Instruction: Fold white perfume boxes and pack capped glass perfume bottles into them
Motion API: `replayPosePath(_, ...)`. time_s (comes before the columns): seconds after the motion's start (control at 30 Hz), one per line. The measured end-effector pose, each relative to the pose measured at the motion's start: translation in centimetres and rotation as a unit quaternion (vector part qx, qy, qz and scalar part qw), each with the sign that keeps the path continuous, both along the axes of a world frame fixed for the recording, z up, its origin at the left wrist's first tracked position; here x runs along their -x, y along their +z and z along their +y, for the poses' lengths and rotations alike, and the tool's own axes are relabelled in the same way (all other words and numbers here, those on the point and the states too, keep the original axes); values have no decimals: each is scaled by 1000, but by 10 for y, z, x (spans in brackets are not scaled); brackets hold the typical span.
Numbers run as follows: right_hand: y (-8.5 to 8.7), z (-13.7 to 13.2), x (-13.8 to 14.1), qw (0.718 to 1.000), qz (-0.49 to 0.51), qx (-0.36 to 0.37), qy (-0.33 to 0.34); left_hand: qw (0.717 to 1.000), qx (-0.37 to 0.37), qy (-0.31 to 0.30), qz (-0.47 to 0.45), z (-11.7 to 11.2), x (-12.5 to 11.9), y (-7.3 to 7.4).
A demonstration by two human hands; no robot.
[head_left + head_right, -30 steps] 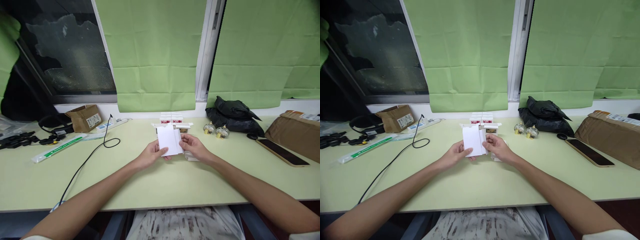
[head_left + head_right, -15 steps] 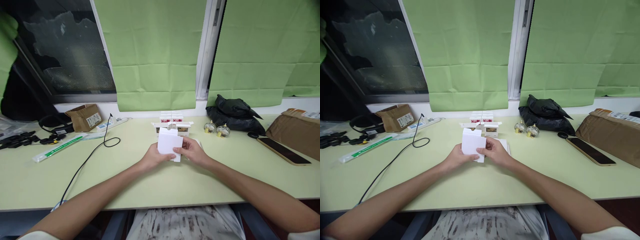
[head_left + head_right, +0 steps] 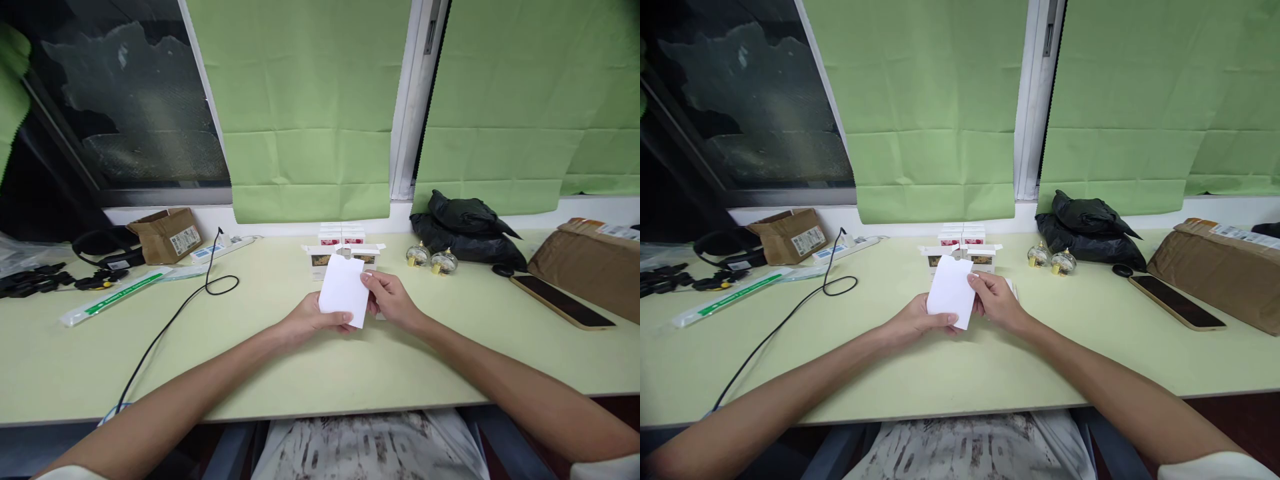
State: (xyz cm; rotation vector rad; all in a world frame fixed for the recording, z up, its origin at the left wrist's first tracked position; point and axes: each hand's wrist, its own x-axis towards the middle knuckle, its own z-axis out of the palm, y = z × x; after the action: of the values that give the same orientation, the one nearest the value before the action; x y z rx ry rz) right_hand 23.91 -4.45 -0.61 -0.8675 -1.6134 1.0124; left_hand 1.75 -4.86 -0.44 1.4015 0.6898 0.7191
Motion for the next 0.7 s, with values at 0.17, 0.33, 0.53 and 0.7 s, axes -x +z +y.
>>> replayPosePath(0.17,-3,3,-2,998,-26,25,42,997,-7,82,-6,3,0,-4)
replayPosePath(0.33,-1,0,-3,992,-81,-11,97,994,-47,103,1,9,3,-5)
replayPosePath(0.53,-2,-6,-2,988,-90,8,124,991,-47,125,-7,10,5,-3)
replayPosePath(0.7,-2,-10,0,980,-142,24,139,986,-66,152,-15,7,7,4)
